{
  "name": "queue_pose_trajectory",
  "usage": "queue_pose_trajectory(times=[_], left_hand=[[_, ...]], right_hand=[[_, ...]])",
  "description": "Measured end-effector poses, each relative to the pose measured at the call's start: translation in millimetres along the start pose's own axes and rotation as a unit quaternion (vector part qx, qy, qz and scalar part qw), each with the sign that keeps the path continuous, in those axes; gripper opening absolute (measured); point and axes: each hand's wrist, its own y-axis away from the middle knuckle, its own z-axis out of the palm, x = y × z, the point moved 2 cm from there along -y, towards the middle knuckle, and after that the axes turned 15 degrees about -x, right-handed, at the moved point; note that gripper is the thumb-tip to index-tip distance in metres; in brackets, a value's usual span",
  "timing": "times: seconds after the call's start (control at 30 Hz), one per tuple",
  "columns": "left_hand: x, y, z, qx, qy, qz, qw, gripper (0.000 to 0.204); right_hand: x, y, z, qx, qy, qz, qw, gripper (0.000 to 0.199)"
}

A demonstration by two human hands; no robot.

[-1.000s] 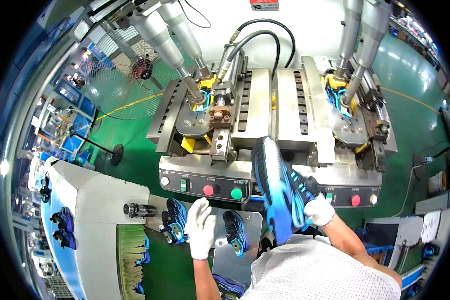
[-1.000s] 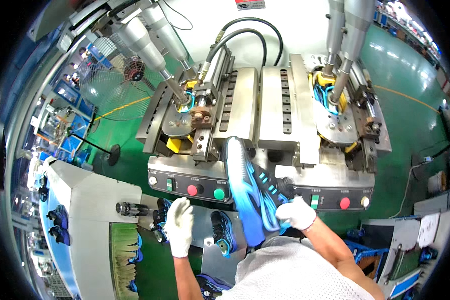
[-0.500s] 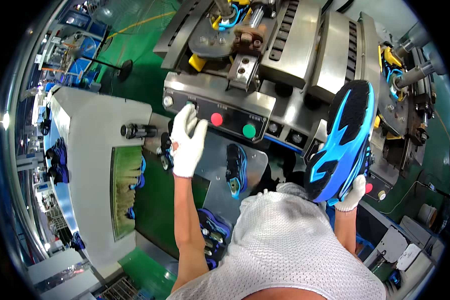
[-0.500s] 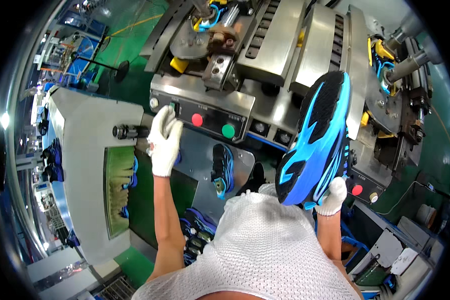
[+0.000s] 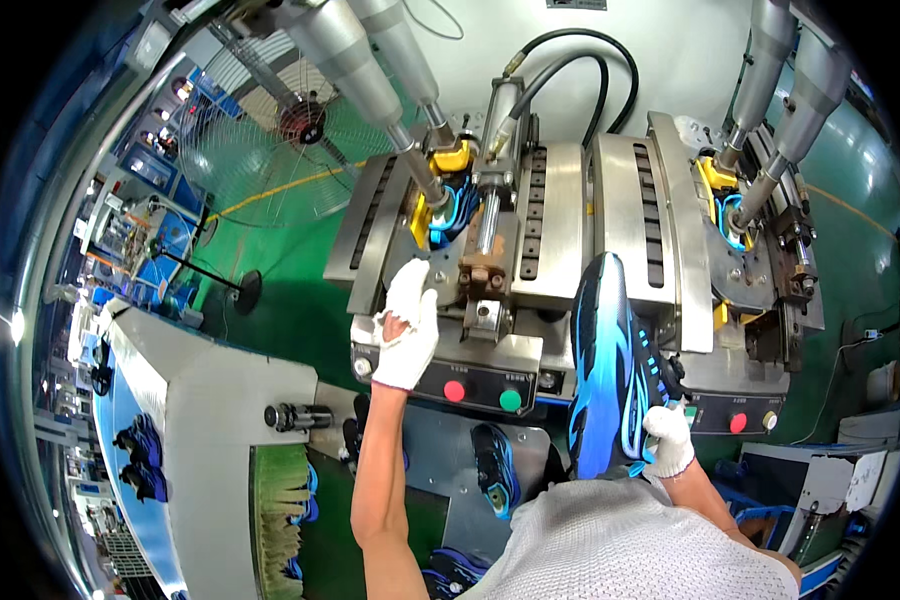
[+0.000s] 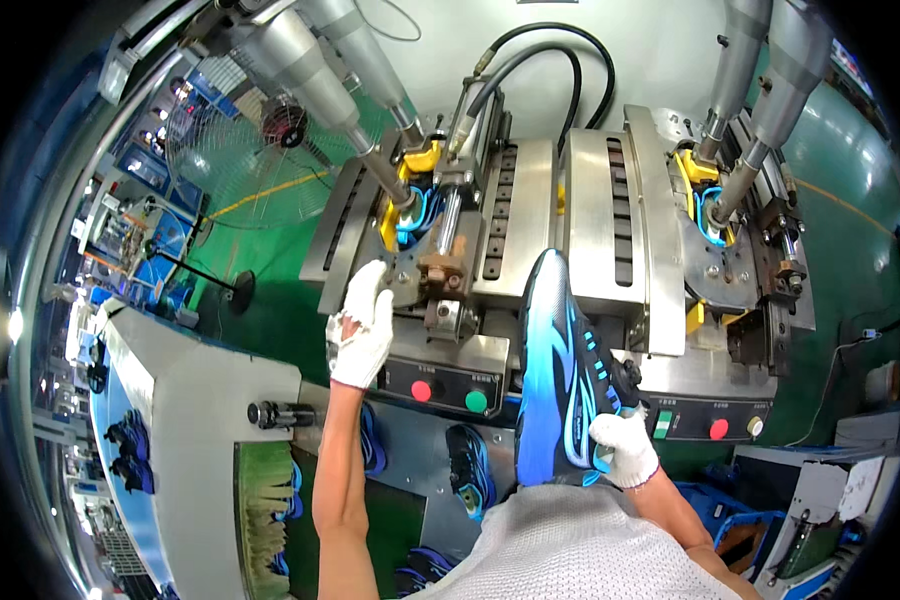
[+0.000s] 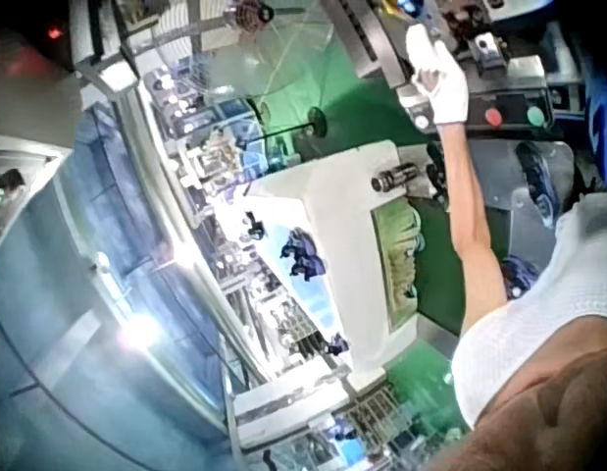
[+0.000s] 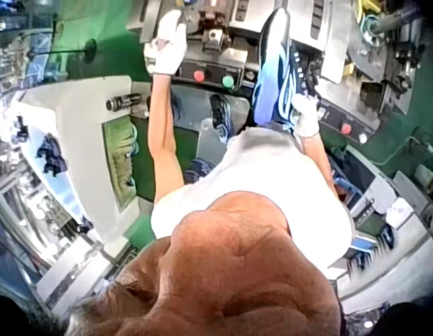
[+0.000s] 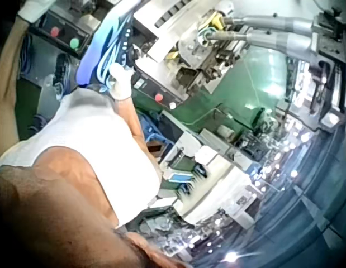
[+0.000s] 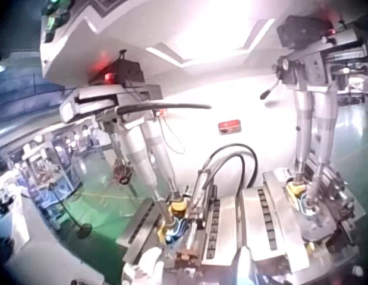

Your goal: The person repeatedly picks up blue and black sneaker uppers from a table, places them into a machine mold, presses a button to activate the machine, and then removes the shoes to place them back on the table. This cycle is performed multiple times.

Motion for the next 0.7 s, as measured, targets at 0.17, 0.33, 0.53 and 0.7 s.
queue_pose_trajectory(times=[0.17,0.33,0.53,0.7], left_hand=[[-50,-59,46,-0.078,-0.020,-0.046,0.996,0.047],[-80,-111,90,-0.122,-0.021,-0.156,0.980,0.061],[-133,-179,148,-0.171,-0.157,-0.250,0.940,0.073],[-130,-231,145,-0.187,-0.073,-0.253,0.946,0.072]], right_hand=[[-7,-18,2,-0.049,0.062,0.019,0.997,0.055],[-18,-19,-17,-0.059,0.086,0.040,0.994,0.050],[-29,-3,-8,-0.055,0.099,0.011,0.993,0.078],[-22,10,-30,0.068,0.125,0.056,0.988,0.058]])
